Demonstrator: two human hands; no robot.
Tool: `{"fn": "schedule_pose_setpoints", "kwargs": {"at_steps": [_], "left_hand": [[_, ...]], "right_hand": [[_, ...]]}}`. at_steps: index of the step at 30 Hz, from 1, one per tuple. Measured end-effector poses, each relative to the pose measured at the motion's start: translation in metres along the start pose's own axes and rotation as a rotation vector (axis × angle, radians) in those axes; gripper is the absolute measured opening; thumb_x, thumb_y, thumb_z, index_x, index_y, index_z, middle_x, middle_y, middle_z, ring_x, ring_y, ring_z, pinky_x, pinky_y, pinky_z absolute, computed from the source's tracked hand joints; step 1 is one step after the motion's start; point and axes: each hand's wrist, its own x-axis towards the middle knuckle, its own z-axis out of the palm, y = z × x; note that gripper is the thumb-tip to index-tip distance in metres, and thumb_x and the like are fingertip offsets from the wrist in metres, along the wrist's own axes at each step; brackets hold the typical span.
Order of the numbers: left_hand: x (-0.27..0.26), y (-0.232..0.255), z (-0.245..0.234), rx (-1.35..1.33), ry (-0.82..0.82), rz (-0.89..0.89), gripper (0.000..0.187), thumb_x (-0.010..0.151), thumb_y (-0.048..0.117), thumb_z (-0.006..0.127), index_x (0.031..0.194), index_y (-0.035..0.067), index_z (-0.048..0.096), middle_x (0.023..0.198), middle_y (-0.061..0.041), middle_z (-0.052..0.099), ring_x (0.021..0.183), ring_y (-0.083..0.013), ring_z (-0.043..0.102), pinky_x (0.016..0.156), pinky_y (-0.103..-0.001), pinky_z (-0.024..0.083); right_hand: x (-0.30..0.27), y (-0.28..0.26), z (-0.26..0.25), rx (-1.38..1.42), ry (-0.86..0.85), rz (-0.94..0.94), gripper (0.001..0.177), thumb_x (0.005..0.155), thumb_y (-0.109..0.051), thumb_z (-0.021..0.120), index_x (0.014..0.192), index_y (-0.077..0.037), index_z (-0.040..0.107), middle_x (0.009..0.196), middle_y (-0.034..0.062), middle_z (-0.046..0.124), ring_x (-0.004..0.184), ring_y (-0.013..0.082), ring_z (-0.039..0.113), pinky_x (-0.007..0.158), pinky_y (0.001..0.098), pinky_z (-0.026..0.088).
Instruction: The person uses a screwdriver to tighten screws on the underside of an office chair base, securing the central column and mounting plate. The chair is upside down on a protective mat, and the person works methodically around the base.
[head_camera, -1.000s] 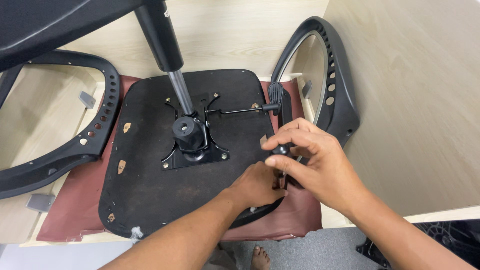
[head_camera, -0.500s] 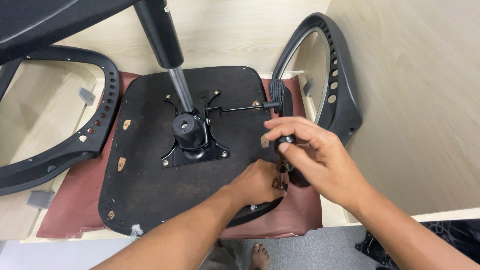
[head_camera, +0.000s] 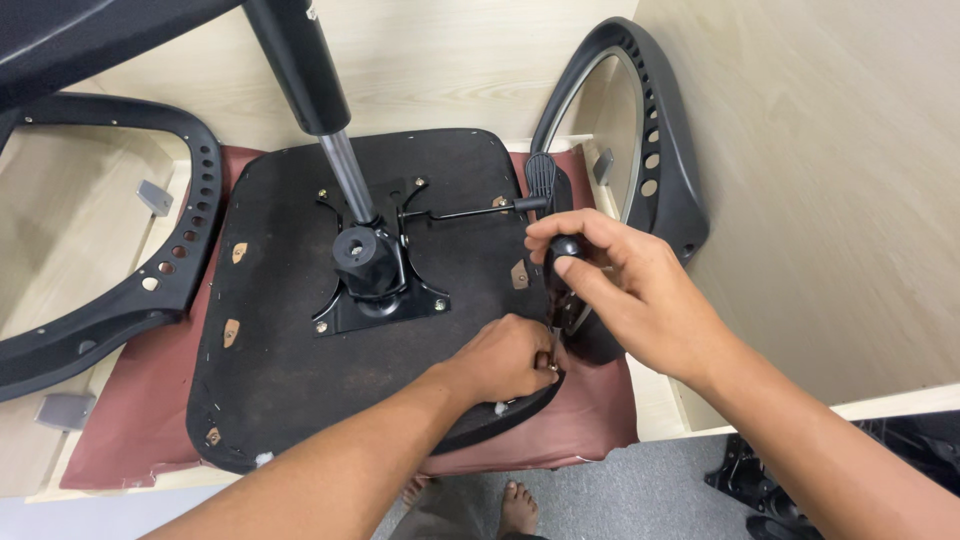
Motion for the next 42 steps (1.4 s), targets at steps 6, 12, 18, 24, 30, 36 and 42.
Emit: {"fn": "schedule_pose_setpoints", "kwargs": {"at_steps": [6,12,18,24,30,36,42], "left_hand": [[0.0,0.004,-0.002,0.014,0.005,-0.033,0.015,0.077,0.018,0.079,0.085,0.005,0.076,0.08,-0.013,0.075,0.075,-0.0297,0.073,0.072,-0.04,0.057],[0.001,0.001,-0.005,-0.006,-0.045,0.044,0.012,0.077,0.014,0.076,0.087,0.006,0.077,0.081,-0.013,0.075,0.077,-0.0298,0.075,0.073,-0.04,0.058],[-0.003,0.001,-0.012,-0.007,-0.093,-0.006,0.014,0.073,0.014,0.079,0.085,0.006,0.075,0.083,-0.013,0.076,0.082,-0.0294,0.075,0.076,-0.04,0.058],[-0.005,0.001,-0.008,0.033,-0.057,0.025,0.013,0.075,0.01,0.076,0.086,0.004,0.075,0.084,-0.015,0.076,0.084,-0.0326,0.075,0.078,-0.042,0.058],[-0.007,-0.004,-0.01,-0.105,0.016,-0.041,0.014,0.076,0.01,0.074,0.089,0.005,0.076,0.077,-0.013,0.074,0.077,-0.029,0.075,0.076,-0.038,0.058],[-0.032,-0.021,-0.016,-0.371,0.179,-0.085,0.016,0.08,0.01,0.074,0.093,0.001,0.074,0.081,-0.009,0.077,0.076,-0.0152,0.076,0.072,-0.029,0.059],[-0.088,-0.036,-0.041,-0.593,0.449,-0.161,0.016,0.086,0.009,0.072,0.099,0.001,0.074,0.085,-0.006,0.078,0.079,-0.0103,0.074,0.072,-0.025,0.058]], "right_hand": [[-0.007,0.004,0.003,-0.151,0.123,0.069,0.022,0.097,-0.009,0.073,0.119,-0.005,0.075,0.119,0.0105,0.064,0.105,0.0133,0.066,0.079,0.0317,0.058],[-0.01,0.007,0.008,0.006,0.173,-0.079,0.023,0.098,0.0,0.052,0.117,-0.002,0.064,0.13,0.004,0.069,0.119,0.0097,0.063,0.101,0.0265,0.049],[-0.015,-0.003,0.017,0.003,0.248,0.07,0.034,0.094,-0.005,0.063,0.128,-0.008,0.065,0.109,0.0015,0.068,0.103,0.0092,0.064,0.091,0.0261,0.054],[-0.021,-0.005,0.029,-0.059,0.321,0.097,0.036,0.092,-0.002,0.069,0.127,-0.006,0.062,0.109,0.002,0.066,0.103,0.008,0.065,0.088,0.0259,0.058],[-0.031,-0.016,0.029,-0.075,0.493,-0.059,0.033,0.099,0.001,0.063,0.132,-0.004,0.059,0.118,0.0053,0.068,0.103,0.0107,0.065,0.091,0.0266,0.056],[-0.034,-0.01,0.019,0.343,0.757,0.011,0.024,0.101,-0.007,0.061,0.125,-0.011,0.056,0.113,0.0039,0.066,0.102,0.0162,0.07,0.082,0.0315,0.065],[-0.027,0.017,0.037,0.697,0.725,0.455,0.018,0.106,-0.028,0.061,0.104,-0.01,0.057,0.098,0.0051,0.065,0.091,0.0183,0.07,0.088,0.0345,0.061]]}}
